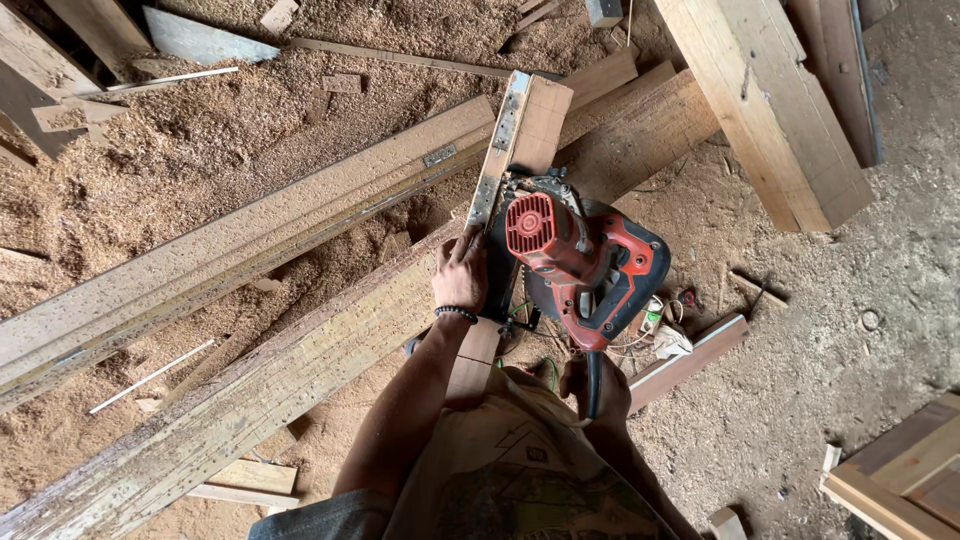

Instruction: The person uses a circular saw to cut a wooden beam, placing a small wooden block against it as a guide and repositioning the beam by hand on a pile of wood.

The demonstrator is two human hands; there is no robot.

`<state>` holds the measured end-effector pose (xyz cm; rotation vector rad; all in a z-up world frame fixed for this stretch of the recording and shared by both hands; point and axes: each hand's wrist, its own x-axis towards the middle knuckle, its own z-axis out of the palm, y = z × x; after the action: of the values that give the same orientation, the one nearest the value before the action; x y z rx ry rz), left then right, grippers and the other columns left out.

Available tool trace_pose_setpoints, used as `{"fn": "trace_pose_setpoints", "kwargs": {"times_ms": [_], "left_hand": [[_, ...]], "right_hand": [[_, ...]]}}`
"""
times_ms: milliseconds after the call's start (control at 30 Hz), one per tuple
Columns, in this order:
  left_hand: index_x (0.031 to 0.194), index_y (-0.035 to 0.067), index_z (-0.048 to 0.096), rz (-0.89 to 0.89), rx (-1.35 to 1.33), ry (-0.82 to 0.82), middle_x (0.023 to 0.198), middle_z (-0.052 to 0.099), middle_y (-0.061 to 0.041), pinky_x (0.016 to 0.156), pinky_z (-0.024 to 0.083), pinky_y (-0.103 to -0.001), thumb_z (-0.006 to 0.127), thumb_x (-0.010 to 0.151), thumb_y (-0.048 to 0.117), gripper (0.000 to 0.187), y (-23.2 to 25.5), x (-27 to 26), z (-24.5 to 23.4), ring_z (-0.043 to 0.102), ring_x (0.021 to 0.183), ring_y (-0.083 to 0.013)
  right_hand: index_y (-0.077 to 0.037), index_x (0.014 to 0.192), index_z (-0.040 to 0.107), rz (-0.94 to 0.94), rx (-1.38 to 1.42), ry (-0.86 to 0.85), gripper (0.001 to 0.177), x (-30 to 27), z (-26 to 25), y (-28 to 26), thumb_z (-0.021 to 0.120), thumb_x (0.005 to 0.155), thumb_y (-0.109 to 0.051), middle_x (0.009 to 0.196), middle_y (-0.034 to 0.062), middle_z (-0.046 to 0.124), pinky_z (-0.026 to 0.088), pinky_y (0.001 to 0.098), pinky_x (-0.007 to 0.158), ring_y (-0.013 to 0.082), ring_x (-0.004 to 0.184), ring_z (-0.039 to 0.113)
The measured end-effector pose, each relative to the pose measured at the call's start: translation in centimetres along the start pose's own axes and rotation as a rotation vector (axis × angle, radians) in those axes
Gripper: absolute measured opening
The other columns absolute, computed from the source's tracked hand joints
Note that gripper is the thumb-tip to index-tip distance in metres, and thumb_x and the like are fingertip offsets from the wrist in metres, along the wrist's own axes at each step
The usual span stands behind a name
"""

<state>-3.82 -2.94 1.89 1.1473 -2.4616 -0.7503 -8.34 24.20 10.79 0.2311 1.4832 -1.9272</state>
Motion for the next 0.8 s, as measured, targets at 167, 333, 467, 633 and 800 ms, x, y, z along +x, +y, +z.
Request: {"fn": "trace_pose_setpoints", "kwargs": {"times_ms": [167, 333, 467, 633, 800], "left_hand": [[0.133, 0.03, 0.066, -0.021, 0.016, -0.027, 0.144, 0.058, 0.012, 0.087, 0.065, -0.043, 0.054, 0.103, 0.029, 0.032, 0.6, -0.1, -1.0, 0.058, 0.12, -0.0234], [0.133, 0.031, 0.065, -0.025, 0.037, -0.048, 0.145, 0.056, 0.013, 0.088, 0.065, -0.041, 0.053, 0.103, 0.031, 0.032, -0.7, -0.3, 1.0, 0.058, 0.122, -0.0224], [0.134, 0.032, 0.065, -0.065, 0.024, -0.066, 0.146, 0.055, 0.015, 0.089, 0.065, -0.04, 0.052, 0.103, 0.032, 0.033, -0.8, -0.3, 1.3, 0.057, 0.123, -0.022], [0.135, 0.032, 0.064, -0.077, -0.019, -0.133, 0.145, 0.057, 0.014, 0.095, 0.062, -0.041, 0.052, 0.103, 0.032, 0.034, 0.3, 0.4, -1.1, 0.056, 0.126, -0.0227], [0.151, 0.047, 0.042, -0.045, 0.122, -0.496, 0.156, 0.046, 0.014, 0.108, 0.051, -0.055, 0.026, 0.104, 0.058, 0.051, -2.5, 0.6, -1.1, 0.042, 0.143, -0.0226]], "right_hand": [[0.0, 0.114, 0.058, 0.395, 0.796, -0.459, 0.035, 4.0, -5.2, 4.9, 0.063, 0.095, -0.029, 0.081, 0.0007, 0.055, 0.043, 0.025, 0.049, 0.0112, 0.061, 0.053], [-0.001, 0.114, 0.059, 0.503, 0.486, -0.321, 0.036, 3.3, -5.6, 0.6, 0.048, 0.103, -0.034, 0.078, 0.0007, 0.048, 0.034, 0.0259, 0.046, 0.0103, 0.057, 0.043], [-0.004, 0.114, 0.065, -0.203, -0.626, 0.297, 0.032, -0.2, 6.8, -9.4, 0.056, 0.104, -0.033, 0.096, 0.0114, 0.062, 0.056, 0.0348, 0.08, 0.0221, 0.088, 0.065], [-0.005, 0.115, 0.061, -0.248, -0.109, 0.069, 0.023, 3.6, 10.5, -10.6, 0.068, 0.097, -0.018, 0.093, 0.009, 0.065, 0.059, 0.034, 0.077, 0.0216, 0.082, 0.068], [-0.012, 0.085, 0.051, 0.0, 0.094, -0.317, 0.016, 2.7, 12.5, -14.0, 0.06, 0.097, -0.019, 0.064, -0.001, 0.043, 0.046, 0.0344, 0.05, 0.0153, 0.049, 0.048]]}}
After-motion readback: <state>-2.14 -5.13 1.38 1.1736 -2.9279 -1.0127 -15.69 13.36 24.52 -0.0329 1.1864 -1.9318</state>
